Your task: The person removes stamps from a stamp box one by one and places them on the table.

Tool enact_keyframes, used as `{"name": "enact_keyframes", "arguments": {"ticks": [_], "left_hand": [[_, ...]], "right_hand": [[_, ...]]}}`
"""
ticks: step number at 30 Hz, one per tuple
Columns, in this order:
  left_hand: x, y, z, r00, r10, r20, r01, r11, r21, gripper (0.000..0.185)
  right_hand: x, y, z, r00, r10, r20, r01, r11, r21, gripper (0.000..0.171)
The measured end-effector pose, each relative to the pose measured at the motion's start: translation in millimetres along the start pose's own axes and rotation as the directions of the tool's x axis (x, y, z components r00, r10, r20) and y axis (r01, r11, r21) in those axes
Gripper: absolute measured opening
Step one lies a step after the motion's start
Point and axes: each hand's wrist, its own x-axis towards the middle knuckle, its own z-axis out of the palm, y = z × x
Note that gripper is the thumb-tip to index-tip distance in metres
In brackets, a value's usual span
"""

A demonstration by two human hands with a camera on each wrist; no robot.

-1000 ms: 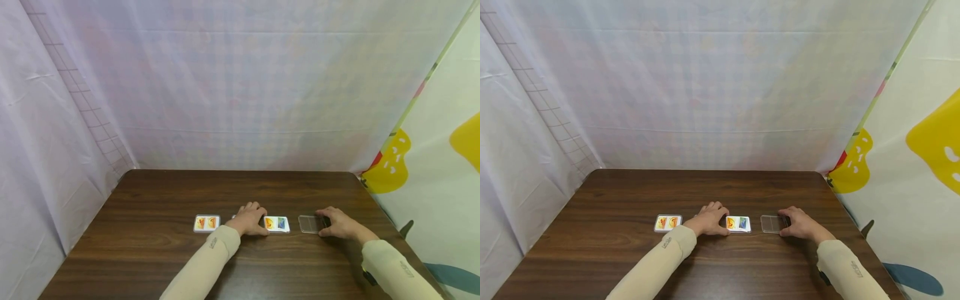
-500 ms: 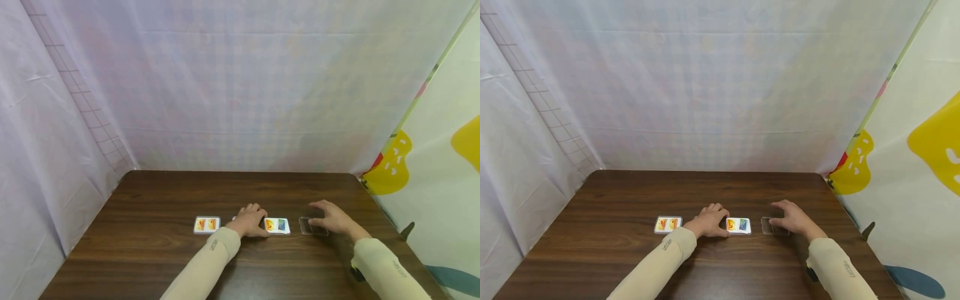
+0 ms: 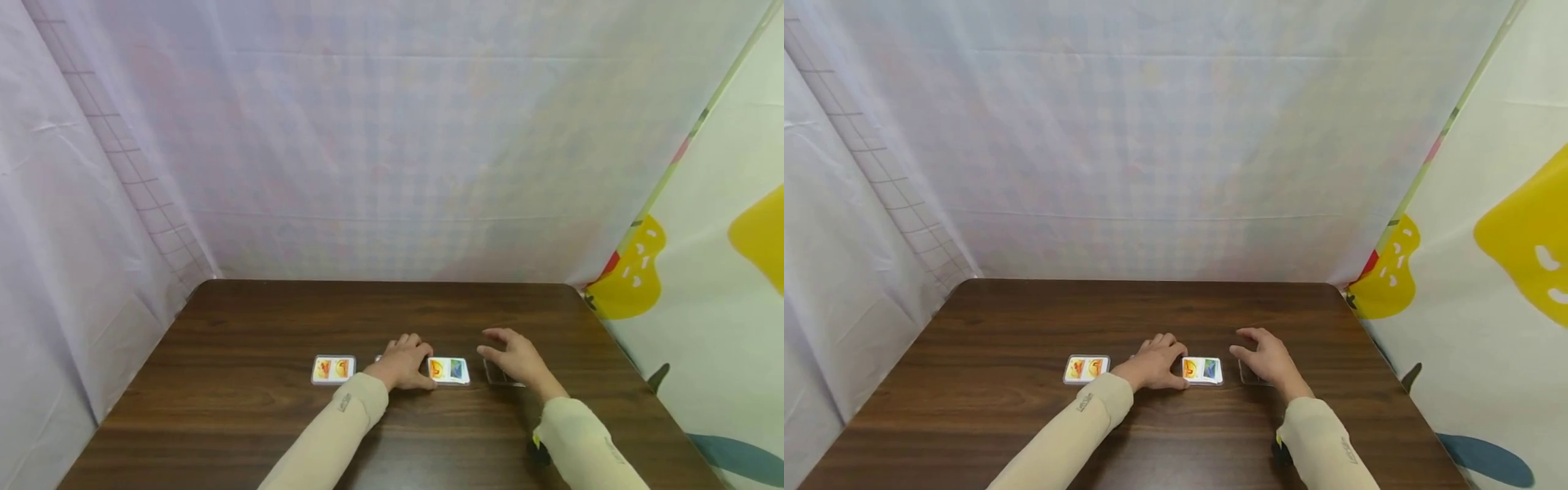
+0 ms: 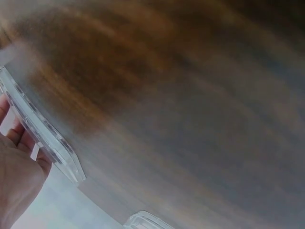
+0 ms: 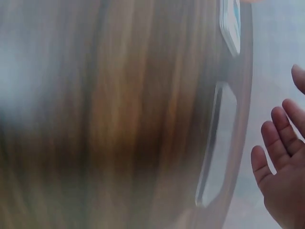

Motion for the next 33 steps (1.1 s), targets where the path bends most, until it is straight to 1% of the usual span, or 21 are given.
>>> {"name": "enact_keyframes", "arguments": {"ticks": [2, 6, 9, 11, 18, 22, 25, 28, 33], "left_hand": [[-0.5, -0.3, -0.4, 1.000, -0.003, -0.002, 0.003, 1.000, 0.000, 0.058], [-0.3, -0.7, -1.6, 1.000, -0.008, -0.008, 0.008, 1.000, -0.001, 0.059], [-0.1, -0.9, -2.4, 1.000, -0.011, -0.010, 0.011, 1.000, -0.005, 0.059], [-0.2, -1.1, -3.2, 1.000, -0.012, -0.011, 0.012, 1.000, -0.003, 0.059], [-1.5, -0.9, -5.4, 1.000, -0.018, -0.001, 0.018, 1.000, -0.004, 0.058], [0.3, -1.4, -4.2, 1.000, -0.021, -0.005, 0.021, 1.000, -0.004, 0.058], [1.5, -1.7, -2.8, 1.000, -0.016, -0.006, 0.016, 1.000, -0.001, 0.058], [2.2, -1.7, -1.1, 1.000, -0.011, -0.003, 0.011, 1.000, 0.003, 0.058], [1.4, -0.7, 0.5, 1.000, -0.015, 0.008, 0.015, 1.000, 0.004, 0.058]], "right_hand": [[-1, -6, 6, 1.000, 0.025, -0.004, -0.025, 1.000, 0.012, 0.055], [0, -15, 18, 0.996, 0.075, -0.046, -0.074, 0.997, 0.015, 0.051], [1, -21, 25, 0.991, 0.119, -0.055, -0.118, 0.993, 0.025, 0.050], [2, -25, 28, 0.990, 0.129, -0.057, -0.127, 0.991, 0.029, 0.050], [4, -31, 39, 0.994, 0.070, -0.085, -0.069, 0.998, 0.013, 0.044], [4, -33, 42, 0.994, 0.067, -0.086, -0.066, 0.998, 0.010, 0.042], [3, -33, 43, 0.995, 0.074, -0.069, -0.075, 0.997, 0.001, 0.041], [2, -29, 43, 0.995, 0.077, -0.058, -0.078, 0.997, -0.015, 0.039], [0, -19, 43, 0.997, 0.054, -0.051, -0.056, 0.997, -0.045, 0.036]]}}
